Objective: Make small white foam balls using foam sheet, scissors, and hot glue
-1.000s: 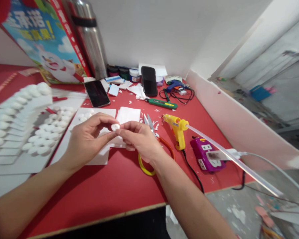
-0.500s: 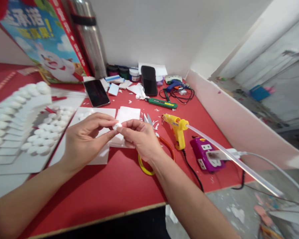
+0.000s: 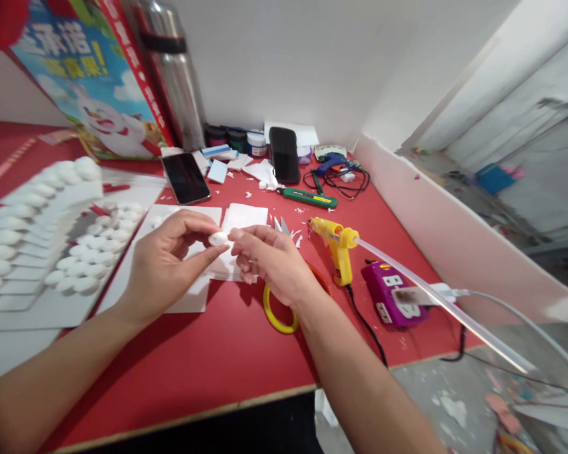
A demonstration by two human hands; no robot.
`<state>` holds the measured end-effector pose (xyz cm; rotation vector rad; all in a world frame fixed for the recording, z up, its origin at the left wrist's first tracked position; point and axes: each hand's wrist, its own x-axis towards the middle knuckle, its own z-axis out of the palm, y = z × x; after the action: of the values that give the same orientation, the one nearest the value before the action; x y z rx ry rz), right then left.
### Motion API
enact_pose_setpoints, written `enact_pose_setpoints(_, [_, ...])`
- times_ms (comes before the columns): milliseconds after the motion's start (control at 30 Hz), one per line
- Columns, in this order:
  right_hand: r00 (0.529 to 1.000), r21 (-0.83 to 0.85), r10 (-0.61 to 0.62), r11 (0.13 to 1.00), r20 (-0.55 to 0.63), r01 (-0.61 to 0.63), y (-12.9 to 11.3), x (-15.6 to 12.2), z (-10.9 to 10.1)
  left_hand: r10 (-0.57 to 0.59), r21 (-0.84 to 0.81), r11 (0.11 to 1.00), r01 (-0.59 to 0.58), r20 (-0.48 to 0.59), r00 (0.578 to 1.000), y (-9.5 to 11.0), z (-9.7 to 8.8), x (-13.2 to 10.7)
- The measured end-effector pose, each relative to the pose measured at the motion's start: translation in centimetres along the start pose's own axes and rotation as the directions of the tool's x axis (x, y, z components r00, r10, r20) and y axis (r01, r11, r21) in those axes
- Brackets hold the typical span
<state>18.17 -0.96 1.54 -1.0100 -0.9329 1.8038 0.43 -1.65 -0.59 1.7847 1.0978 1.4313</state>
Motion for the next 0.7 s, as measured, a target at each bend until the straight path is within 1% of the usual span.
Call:
enact_pose_setpoints(167, [1.0,-0.054,0.016,0.998,-0.023,-0.017,0.17,-0.02,-0.04,0.025,0.122,0.992,-0.027,0.016,1.0,-0.35,-0.22,0.12])
enact_pose_setpoints(333, [0.999,-0.13,0.027,0.991,-0.033,-0.031,0.55,0.06,0.33,0.049,0.185,0.981,-0.065,0.087,0.995,0.04,-0.16,0.17])
enact_pose_setpoints(433, [0.998,-0.158,-0.001,0.987,-0.057,-0.008,0.61,0.13,0.32,0.059,0.196,0.977,-0.082,0.12,0.991,0.32,-0.06,0.17])
enact_pose_setpoints(533, [0.998,-0.15,-0.018,0.989,-0.059,0.009,0.62,0.2,0.12,0.06,0.186,0.979,-0.085,0.136,0.989,0.38,-0.02,0.12])
enact_pose_setpoints(700, [0.998,-0.123,0.056,0.991,-0.025,-0.058,0.45,0.17,-0.09,0.032,0.184,0.981,-0.058,0.142,0.989,0.37,-0.19,0.05])
